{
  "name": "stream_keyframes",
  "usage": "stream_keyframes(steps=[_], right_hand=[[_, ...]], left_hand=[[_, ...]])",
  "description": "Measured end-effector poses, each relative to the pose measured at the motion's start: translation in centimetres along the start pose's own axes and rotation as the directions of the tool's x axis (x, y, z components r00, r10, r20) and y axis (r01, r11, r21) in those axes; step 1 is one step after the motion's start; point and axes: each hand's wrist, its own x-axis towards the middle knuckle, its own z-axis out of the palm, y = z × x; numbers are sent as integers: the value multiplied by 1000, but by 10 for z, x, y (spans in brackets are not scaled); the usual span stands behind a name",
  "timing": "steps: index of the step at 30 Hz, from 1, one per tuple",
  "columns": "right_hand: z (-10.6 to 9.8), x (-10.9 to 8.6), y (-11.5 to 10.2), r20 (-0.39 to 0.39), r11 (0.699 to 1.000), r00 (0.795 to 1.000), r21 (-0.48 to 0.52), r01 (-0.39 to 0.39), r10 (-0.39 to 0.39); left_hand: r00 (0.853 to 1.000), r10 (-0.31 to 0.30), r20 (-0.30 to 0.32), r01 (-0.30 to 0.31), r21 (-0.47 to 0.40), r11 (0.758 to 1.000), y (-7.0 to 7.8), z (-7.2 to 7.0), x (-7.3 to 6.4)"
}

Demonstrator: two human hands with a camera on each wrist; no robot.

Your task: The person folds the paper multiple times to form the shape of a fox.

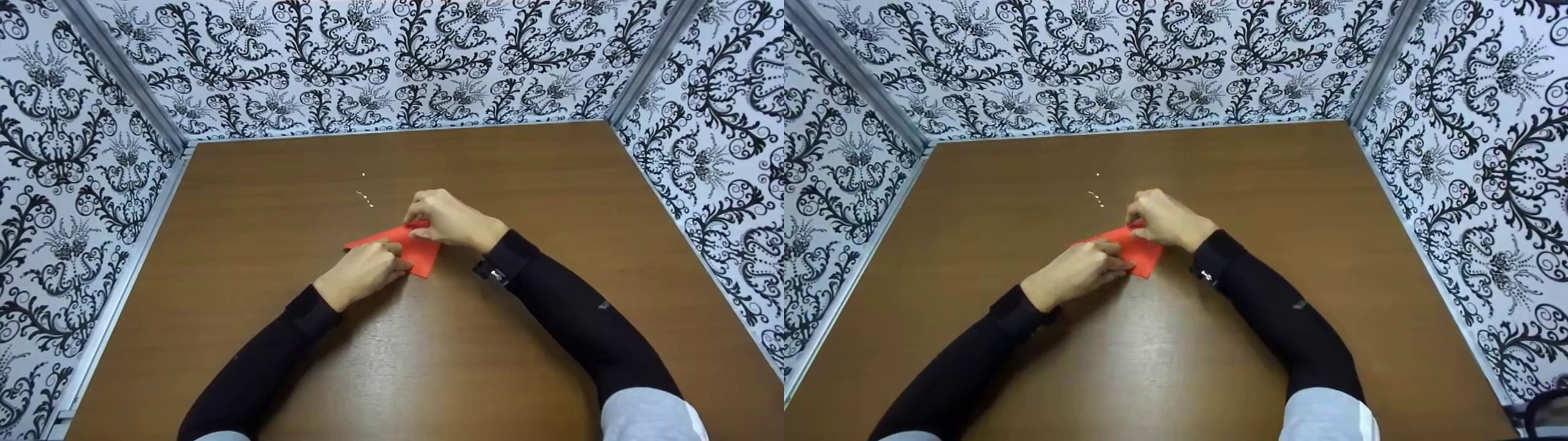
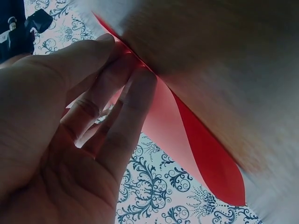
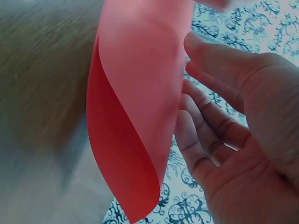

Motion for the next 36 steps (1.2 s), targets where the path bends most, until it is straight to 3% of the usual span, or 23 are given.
stream_keyframes(steps=[6,20,36], right_hand=[[7,11,6,52,1000,998,1,-25,24],[18,19,21,28,998,998,20,-53,53],[24,21,25,15,989,990,50,-140,139]], left_hand=[[1000,-18,-6,18,8,1000,2,1,1],[999,-30,-17,31,43,999,5,-2,3],[999,-52,-14,51,-42,998,6,-1,2]])
